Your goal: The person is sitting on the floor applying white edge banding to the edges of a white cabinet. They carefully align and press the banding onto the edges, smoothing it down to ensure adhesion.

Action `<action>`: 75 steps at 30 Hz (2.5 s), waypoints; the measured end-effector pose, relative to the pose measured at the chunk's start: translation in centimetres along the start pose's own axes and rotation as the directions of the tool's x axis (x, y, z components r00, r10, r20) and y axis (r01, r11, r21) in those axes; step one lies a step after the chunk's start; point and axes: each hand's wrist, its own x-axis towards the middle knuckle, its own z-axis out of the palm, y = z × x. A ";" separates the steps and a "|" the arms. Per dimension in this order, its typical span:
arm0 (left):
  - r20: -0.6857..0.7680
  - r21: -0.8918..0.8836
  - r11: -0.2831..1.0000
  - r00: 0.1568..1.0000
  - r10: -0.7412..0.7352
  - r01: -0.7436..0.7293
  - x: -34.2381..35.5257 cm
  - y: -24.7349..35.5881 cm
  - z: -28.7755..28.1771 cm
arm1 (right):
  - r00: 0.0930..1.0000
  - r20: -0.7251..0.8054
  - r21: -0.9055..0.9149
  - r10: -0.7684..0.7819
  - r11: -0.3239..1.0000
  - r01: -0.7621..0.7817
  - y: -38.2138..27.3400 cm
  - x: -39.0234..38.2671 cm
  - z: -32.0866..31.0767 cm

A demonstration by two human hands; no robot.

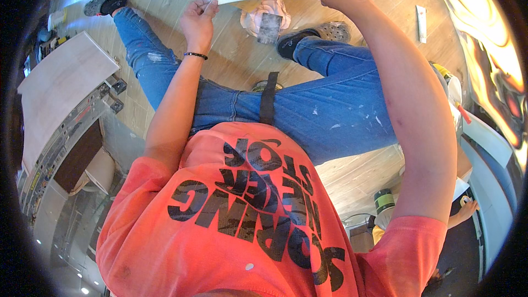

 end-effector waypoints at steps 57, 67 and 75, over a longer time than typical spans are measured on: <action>0.067 0.111 0.993 0.996 -0.056 0.049 0.1 0.6 0.1 | 0.999 -0.010 0.062 -0.032 0.998 0.033 0.4 0.7 -0.1; 0.036 0.164 0.986 0.999 0.017 -0.023 0.0 0.8 0.2 | 0.999 -0.017 0.057 -0.028 0.998 0.029 0.2 0.7 -0.1; 0.312 0.634 0.464 0.754 0.578 -0.619 -3.2 3.6 1.5 | 1.000 -0.009 0.007 -0.019 1.000 0.019 0.5 0.9 0.2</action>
